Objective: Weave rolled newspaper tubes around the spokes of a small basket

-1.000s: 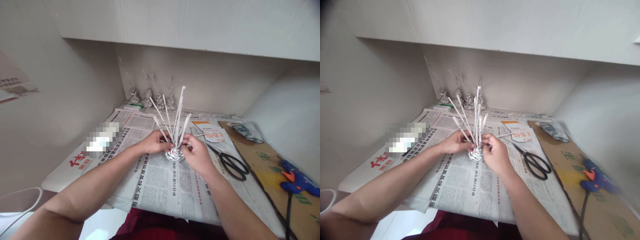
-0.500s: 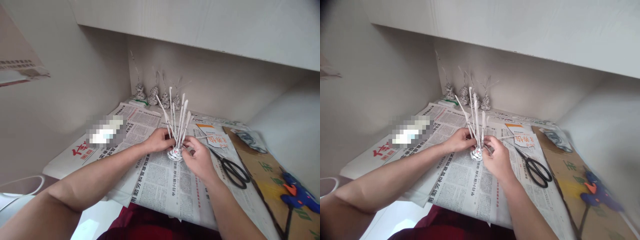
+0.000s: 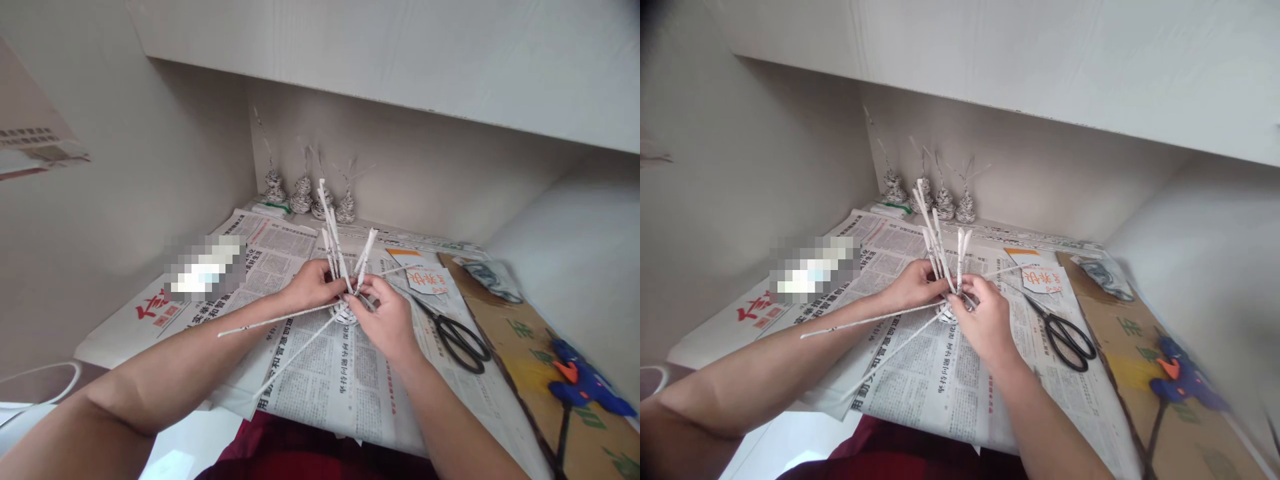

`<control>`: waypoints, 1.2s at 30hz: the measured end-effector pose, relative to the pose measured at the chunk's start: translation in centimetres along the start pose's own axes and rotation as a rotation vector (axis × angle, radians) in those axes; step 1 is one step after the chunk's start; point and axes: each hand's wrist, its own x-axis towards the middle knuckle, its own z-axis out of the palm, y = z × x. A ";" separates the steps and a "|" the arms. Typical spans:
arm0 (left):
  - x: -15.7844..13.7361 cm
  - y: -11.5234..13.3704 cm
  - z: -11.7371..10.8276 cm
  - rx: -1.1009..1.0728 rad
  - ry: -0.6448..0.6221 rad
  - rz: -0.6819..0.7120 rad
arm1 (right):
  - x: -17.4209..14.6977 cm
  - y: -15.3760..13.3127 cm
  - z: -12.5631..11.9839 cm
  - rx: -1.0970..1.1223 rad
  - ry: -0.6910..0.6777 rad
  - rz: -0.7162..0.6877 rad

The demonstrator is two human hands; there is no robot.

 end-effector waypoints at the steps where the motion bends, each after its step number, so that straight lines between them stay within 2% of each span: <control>1: -0.1 0.0 0.1 -0.004 0.002 -0.015 | 0.0 0.1 0.1 -0.010 0.008 -0.001; 11: 0.2 -0.6 0.9 -0.277 0.017 -0.154 | 0.5 0.2 0.2 0.253 0.031 0.132; 19: 0.1 0.0 0.5 -0.215 -0.005 -0.173 | 0.5 0.5 0.3 0.162 0.042 0.090; 23: 0.2 0.1 0.3 -0.261 -0.019 -0.202 | 0.7 1.0 0.5 0.209 0.042 0.125; 30: 0.2 1.2 0.1 -0.311 0.062 -0.255 | 1.0 1.7 1.0 0.295 0.103 0.131; 36: 0.5 1.0 -0.1 -0.403 0.044 -0.364 | 1.3 2.2 1.1 0.324 0.092 0.149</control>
